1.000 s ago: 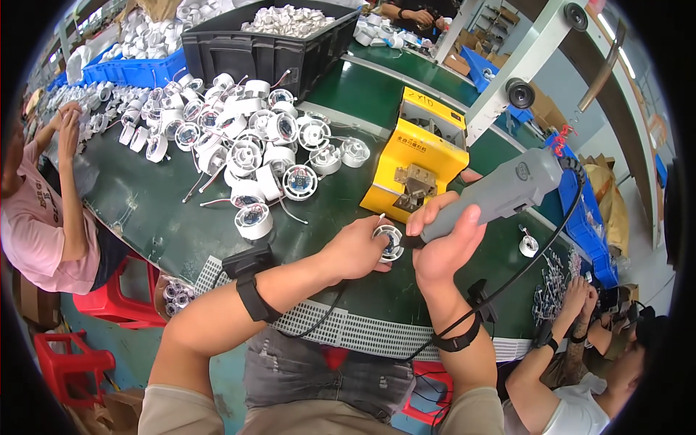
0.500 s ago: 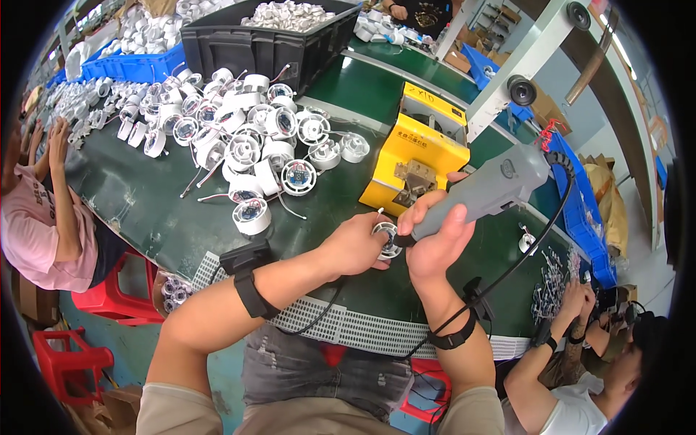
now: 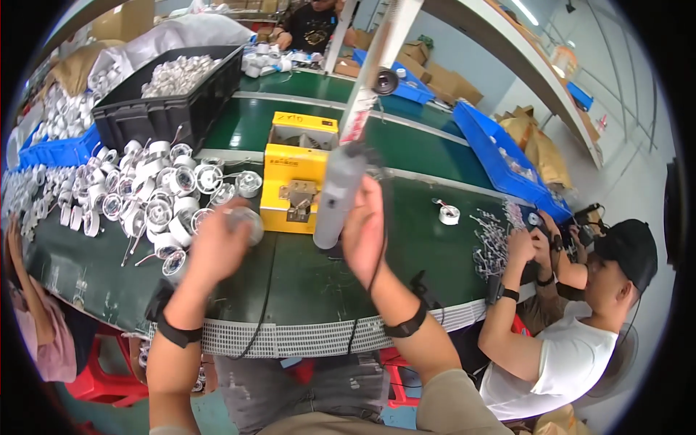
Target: The person assembles electronic components by inserting a circuit board with wires into a white plastic housing and securing it with a power screwdriver. They repeat this process for multiple units, placing each completed assembly on the green workbench.
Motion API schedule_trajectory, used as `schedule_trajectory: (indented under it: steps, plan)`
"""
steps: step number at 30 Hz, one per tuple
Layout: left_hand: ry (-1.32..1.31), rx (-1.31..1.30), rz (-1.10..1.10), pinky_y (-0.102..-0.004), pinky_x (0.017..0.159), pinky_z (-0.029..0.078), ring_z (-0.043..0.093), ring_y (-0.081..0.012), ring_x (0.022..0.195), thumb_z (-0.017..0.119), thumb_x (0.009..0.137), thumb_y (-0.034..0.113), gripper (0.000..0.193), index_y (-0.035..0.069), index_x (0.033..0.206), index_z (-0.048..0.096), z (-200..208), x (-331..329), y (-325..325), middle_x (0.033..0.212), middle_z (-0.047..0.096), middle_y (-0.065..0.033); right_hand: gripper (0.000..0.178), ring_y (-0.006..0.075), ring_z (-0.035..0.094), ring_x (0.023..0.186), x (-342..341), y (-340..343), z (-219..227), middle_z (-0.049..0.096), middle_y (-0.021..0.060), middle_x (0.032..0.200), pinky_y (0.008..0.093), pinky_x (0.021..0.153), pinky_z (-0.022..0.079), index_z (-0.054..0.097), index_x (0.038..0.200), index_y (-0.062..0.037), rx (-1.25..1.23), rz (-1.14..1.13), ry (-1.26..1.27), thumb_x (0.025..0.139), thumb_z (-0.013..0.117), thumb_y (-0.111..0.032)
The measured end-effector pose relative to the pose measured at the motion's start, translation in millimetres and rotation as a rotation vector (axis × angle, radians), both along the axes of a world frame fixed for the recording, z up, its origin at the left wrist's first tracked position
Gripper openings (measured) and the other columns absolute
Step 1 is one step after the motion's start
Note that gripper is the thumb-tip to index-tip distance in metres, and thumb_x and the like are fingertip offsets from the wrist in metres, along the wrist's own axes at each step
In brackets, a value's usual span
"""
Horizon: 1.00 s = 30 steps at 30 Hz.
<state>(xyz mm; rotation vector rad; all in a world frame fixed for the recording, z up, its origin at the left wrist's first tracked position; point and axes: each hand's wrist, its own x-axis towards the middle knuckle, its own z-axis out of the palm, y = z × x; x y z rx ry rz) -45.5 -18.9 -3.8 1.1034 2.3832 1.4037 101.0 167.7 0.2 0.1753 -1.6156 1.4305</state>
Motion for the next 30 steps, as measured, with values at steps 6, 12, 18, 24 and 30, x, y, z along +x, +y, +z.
schedule_trajectory:
  steps: [6, 12, 18, 24, 30]
  plan:
    - [0.766, 0.034, 0.454, -0.0487, 0.100, 0.039, 0.043, -0.0447, 0.123, 0.069, 0.075, 0.003, 0.075, 0.006, 0.141, 0.034, 13, -1, -10, 0.137, 0.039, -0.0256, 0.057, 0.0362, 0.049, 0.117, 106, 167, -15, 0.055, 0.0188, 0.121, 0.0400, 0.103, 0.039, 0.055, 0.121, -0.0036, 0.454, -1.161, -0.731, 0.068, 0.072, -0.016]
    - [0.422, -0.068, 0.067, -0.0390, 0.086, 0.049, 0.059, -0.0326, 0.105, 0.069, 0.077, 0.006, 0.043, 0.002, 0.119, 0.058, 11, 16, -5, 0.121, 0.058, -0.0166, 0.042, 0.0365, 0.056, 0.105, 162, 199, -38, 0.062, 0.0175, 0.104, 0.0419, 0.095, 0.045, 0.061, 0.107, -0.0061, 0.513, -1.093, -1.050, 0.068, 0.072, -0.015]
    - [-0.134, 0.074, -0.625, -0.0330, 0.081, 0.054, 0.066, -0.0190, 0.094, 0.066, 0.089, 0.018, 0.040, 0.000, 0.123, 0.056, 5, 55, 9, 0.110, 0.065, -0.0137, 0.029, 0.0338, 0.057, 0.086, 116, 81, -25, 0.058, 0.0133, 0.087, 0.0443, 0.075, 0.047, 0.062, 0.092, -0.0062, 0.777, -1.061, -0.703, 0.069, 0.075, -0.019]
    - [-0.636, 0.374, -0.872, -0.0328, 0.103, 0.041, 0.043, -0.0201, 0.129, 0.056, 0.096, 0.016, 0.070, 0.003, 0.150, 0.015, -20, 79, 24, 0.144, 0.038, -0.0121, 0.031, 0.0349, 0.054, 0.081, 69, -42, 4, 0.052, 0.0134, 0.086, 0.0507, 0.087, 0.049, 0.057, 0.086, -0.0038, 0.851, -0.667, -0.387, 0.063, 0.076, -0.011]
    - [-0.753, 0.309, -0.896, -0.0349, 0.107, 0.035, 0.045, -0.0198, 0.127, 0.048, 0.100, 0.019, 0.065, 0.002, 0.150, 0.012, -9, 56, 14, 0.138, 0.047, -0.0123, 0.043, 0.0348, 0.056, 0.095, 57, -55, 15, 0.054, 0.0130, 0.095, 0.0502, 0.087, 0.049, 0.059, 0.089, -0.0056, 0.915, -0.492, -0.238, 0.059, 0.085, -0.021]
